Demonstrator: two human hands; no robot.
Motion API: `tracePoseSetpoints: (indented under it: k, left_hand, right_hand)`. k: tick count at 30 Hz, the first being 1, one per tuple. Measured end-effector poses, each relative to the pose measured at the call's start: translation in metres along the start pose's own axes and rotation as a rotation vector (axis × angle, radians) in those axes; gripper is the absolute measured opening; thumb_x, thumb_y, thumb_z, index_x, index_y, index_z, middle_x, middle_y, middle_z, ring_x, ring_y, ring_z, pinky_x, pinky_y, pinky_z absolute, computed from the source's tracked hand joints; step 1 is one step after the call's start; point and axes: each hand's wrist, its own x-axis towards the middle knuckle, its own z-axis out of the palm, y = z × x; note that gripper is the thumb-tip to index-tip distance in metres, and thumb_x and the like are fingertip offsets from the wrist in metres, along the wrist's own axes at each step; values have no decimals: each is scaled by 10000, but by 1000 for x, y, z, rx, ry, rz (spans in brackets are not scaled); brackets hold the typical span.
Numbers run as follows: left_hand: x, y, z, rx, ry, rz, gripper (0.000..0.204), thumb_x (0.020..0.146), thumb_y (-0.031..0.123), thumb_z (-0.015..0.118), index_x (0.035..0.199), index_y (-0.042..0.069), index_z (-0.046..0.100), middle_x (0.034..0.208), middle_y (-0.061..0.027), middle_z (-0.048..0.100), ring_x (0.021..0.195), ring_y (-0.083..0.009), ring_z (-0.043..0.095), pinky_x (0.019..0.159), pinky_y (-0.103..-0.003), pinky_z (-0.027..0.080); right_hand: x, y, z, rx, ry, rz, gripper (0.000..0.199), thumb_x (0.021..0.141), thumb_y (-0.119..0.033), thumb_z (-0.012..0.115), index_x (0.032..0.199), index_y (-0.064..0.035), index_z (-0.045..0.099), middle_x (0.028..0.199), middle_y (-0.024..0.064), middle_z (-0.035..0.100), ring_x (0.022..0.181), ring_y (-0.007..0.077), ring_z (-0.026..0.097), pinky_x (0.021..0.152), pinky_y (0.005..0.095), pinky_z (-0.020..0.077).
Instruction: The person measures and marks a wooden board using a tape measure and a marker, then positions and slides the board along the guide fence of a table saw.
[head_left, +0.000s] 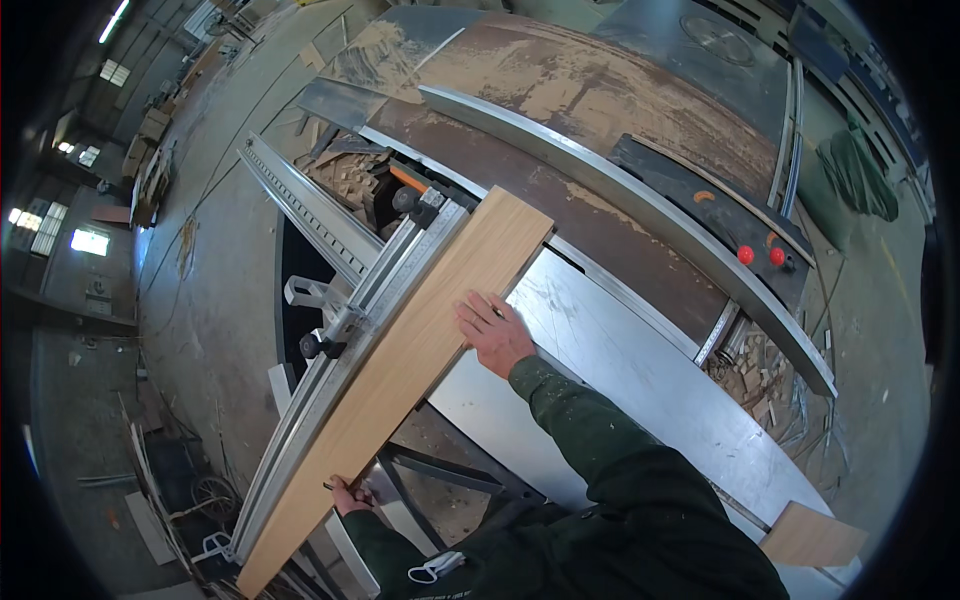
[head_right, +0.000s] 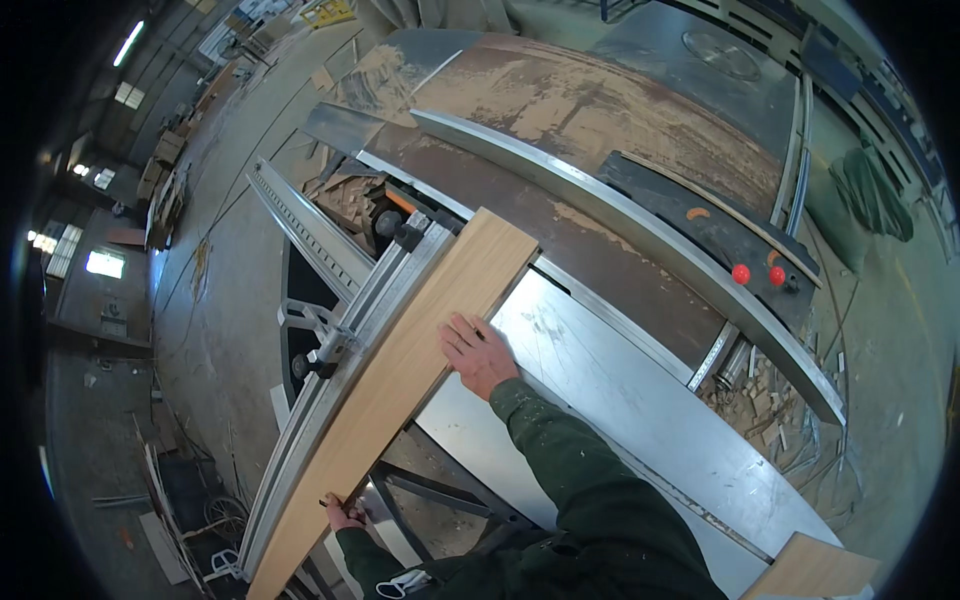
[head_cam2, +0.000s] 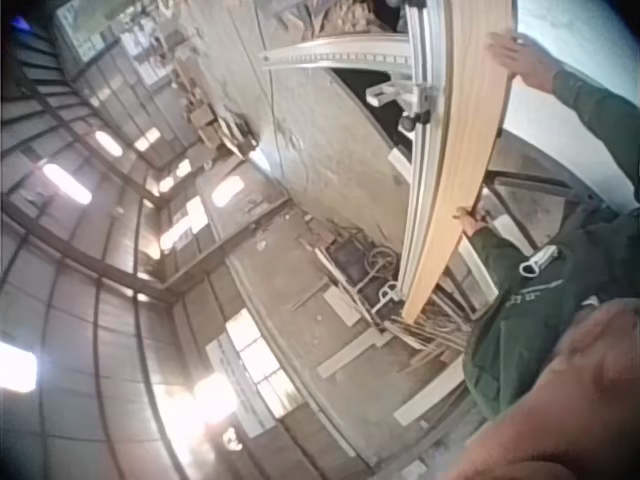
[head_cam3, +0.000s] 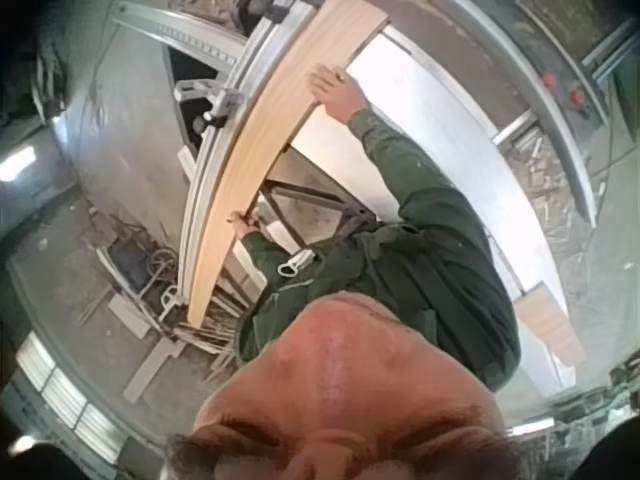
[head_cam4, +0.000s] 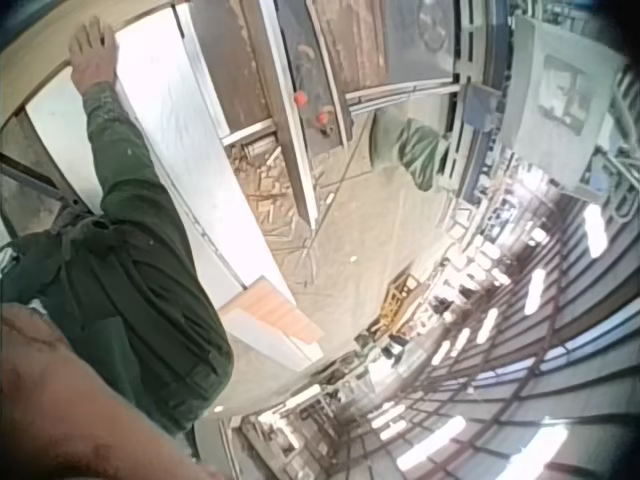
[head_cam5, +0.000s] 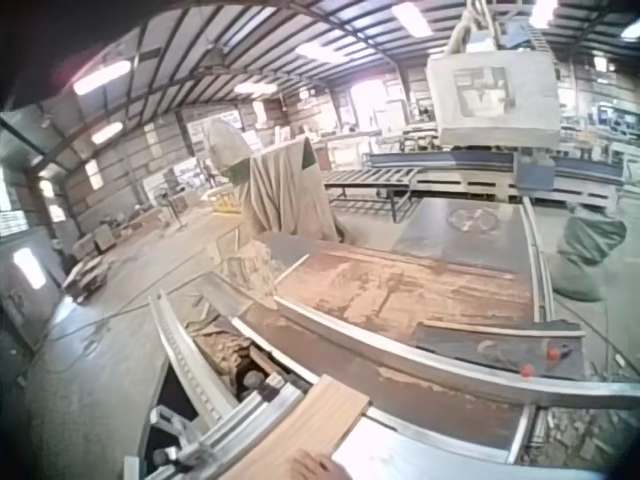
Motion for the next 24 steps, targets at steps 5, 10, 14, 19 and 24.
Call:
tracePoseSetpoints:
  k: [5,10,14,19,24]
  left_hand:
    - [4,2,7,13,13,10,394,1014,602,531,1014,211,579,721,-32,650,422,-102,301,424,-270,333]
    - [11,5,11,13,13,-14,424,1007,616,543,1023,194,583,715,-33,646,426,-104,314,426,-277,343]
    - [16,8,13,-35,6,5,429,1021,568,557,1035,141,585,693,-64,638,411,-126,328,407,-306,369]
    - [23,9,13,-48,-8,8,418,1020,558,563,1021,140,590,687,-64,640,405,-129,329,408,-306,379]
    - [24,10,13,-38,-55,9,408,1016,553,570,1027,146,595,714,-68,663,407,-134,342,413,-308,385]
  right_hand:
    - [9,-1,4,-5,-54,33,434,874,-180,700,1297,-121,623,1500,30,547,1478,244,401,1212,466,295]
    - [15,1,11,-2,-48,34,435,874,-172,699,1300,-122,622,1503,32,545,1479,246,400,1214,468,292]
    - [20,0,14,-9,-58,35,441,870,-173,706,1301,-125,623,1503,33,545,1478,247,401,1213,469,293]
    - [22,0,18,4,-43,35,438,868,-172,712,1294,-124,623,1500,35,546,1477,248,401,1214,469,292]
    - [23,1,18,-13,-33,28,427,873,-176,713,1286,-120,623,1493,39,550,1474,252,405,1214,471,292]
